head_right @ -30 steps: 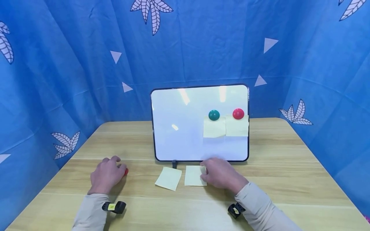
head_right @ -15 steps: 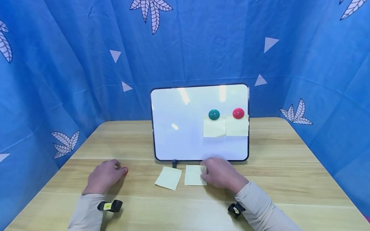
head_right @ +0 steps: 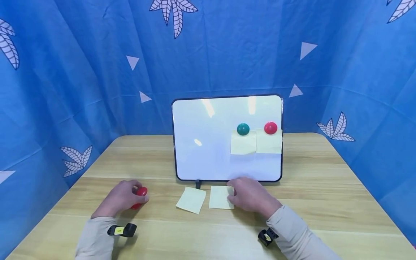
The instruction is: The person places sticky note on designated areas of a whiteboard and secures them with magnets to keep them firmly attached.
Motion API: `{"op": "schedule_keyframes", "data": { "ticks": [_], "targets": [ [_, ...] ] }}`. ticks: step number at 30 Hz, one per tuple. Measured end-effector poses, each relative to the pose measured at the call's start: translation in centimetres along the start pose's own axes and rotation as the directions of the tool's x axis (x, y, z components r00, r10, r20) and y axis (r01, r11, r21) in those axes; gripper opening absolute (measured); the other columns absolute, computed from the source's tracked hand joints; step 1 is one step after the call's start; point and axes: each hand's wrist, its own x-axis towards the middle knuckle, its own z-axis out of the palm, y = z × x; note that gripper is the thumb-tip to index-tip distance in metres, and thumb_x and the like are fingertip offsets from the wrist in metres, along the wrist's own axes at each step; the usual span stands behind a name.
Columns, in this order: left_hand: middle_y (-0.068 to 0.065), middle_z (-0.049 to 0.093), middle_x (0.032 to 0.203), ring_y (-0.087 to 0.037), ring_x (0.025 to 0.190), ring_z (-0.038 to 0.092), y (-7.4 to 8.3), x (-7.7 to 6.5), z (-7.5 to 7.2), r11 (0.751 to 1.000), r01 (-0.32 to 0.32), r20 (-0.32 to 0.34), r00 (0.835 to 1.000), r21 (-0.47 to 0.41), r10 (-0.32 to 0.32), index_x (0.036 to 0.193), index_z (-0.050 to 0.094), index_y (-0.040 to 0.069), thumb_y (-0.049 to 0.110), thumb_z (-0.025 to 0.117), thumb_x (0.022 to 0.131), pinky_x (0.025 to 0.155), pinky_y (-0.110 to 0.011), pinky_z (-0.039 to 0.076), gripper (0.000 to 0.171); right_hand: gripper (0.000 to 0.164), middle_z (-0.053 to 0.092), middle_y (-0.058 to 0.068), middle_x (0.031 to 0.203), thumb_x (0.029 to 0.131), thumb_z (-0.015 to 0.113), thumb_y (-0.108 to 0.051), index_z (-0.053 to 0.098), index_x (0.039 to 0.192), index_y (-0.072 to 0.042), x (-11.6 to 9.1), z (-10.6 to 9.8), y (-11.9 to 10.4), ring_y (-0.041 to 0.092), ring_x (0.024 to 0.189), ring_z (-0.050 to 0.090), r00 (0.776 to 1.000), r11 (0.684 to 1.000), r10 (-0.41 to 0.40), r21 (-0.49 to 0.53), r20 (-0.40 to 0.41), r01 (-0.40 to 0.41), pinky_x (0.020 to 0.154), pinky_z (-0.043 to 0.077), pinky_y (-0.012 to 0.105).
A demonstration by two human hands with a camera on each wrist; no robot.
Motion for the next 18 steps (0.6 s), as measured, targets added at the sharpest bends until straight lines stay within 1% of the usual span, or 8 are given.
{"op": "schedule_keyframes", "data": {
  "ticks": [3, 5, 8, 12, 15, 18],
  "targets": [
    [-0.021, 0.056, 0.116, -0.037, 0.100, 0.055, 0.01, -0.12, -0.17, 1.000, 0.012, 0.027, 1.000, -0.001, -0.012, 0.128, 0.059, -0.001, 0.029, 0.088, 0.076, 0.078, -0.048, 0.054, 0.067, 0.012, 0.048, -0.011, 0.061, 0.086, 0.076, -0.021, 0.069, 0.095, -0.016, 0.03, 0.06, 0.03, 0.008, 0.059, 0.045, 1.000, 1.000, -0.008, -0.003, -0.001, 0.008, 0.056, 0.040, 0.028],
    [-0.021, 0.054, 0.118, -0.038, 0.101, 0.055, 0.04, -0.20, -0.32, 1.000, 0.026, 0.050, 0.998, 0.006, -0.026, 0.132, 0.056, -0.001, 0.029, 0.089, 0.075, 0.080, -0.050, 0.053, 0.072, 0.010, 0.048, -0.011, 0.061, 0.086, 0.076, -0.020, 0.068, 0.092, -0.017, 0.07, 0.06, 0.04, 0.009, 0.059, 0.045, 1.000, 1.000, -0.005, -0.003, -0.003, 0.005, 0.056, 0.039, 0.028],
    [-0.022, 0.053, 0.118, -0.040, 0.101, 0.054, 0.17, -0.25, -0.51, 0.999, 0.037, 0.078, 0.996, 0.020, -0.039, 0.135, 0.053, -0.001, 0.029, 0.090, 0.073, 0.080, -0.052, 0.053, 0.078, 0.015, 0.048, -0.011, 0.061, 0.085, 0.077, -0.020, 0.071, 0.098, -0.014, 0.09, 0.04, 0.08, 0.009, 0.059, 0.044, 1.000, 1.000, 0.001, -0.005, -0.007, -0.001, 0.056, 0.039, 0.028],
    [-0.023, 0.053, 0.119, -0.040, 0.100, 0.054, 0.30, -0.22, -0.61, 0.998, 0.039, 0.088, 0.995, 0.041, -0.043, 0.139, 0.049, -0.001, 0.028, 0.089, 0.073, 0.079, -0.054, 0.051, 0.083, 0.028, 0.048, -0.011, 0.061, 0.085, 0.077, -0.018, 0.072, 0.111, -0.009, 0.03, -0.02, 0.21, 0.008, 0.059, 0.044, 1.000, 1.000, -0.001, -0.002, -0.013, 0.001, 0.057, 0.040, 0.027],
    [-0.023, 0.055, 0.119, -0.039, 0.100, 0.055, 0.33, -0.19, -0.55, 0.998, 0.037, 0.092, 0.995, 0.053, -0.042, 0.140, 0.048, -0.003, 0.027, 0.089, 0.075, 0.080, -0.053, 0.051, 0.083, 0.032, 0.050, -0.012, 0.065, 0.085, 0.077, -0.015, 0.071, 0.115, -0.006, 0.01, -0.04, 0.34, 0.008, 0.062, 0.046, 1.000, 1.000, -0.011, 0.017, -0.017, 0.011, 0.061, 0.041, 0.028],
    [-0.023, 0.057, 0.118, -0.037, 0.098, 0.056, 0.31, -0.08, -0.37, 0.999, 0.029, 0.091, 0.995, 0.045, -0.033, 0.138, 0.048, -0.004, 0.025, 0.088, 0.075, 0.080, -0.052, 0.051, 0.080, 0.032, 0.052, -0.012, 0.068, 0.085, 0.077, -0.014, 0.071, 0.115, -0.004, 0.04, -0.02, 0.43, 0.008, 0.064, 0.047, 1.000, 0.999, -0.011, 0.037, -0.019, 0.012, 0.063, 0.042, 0.028]
  ]
}}
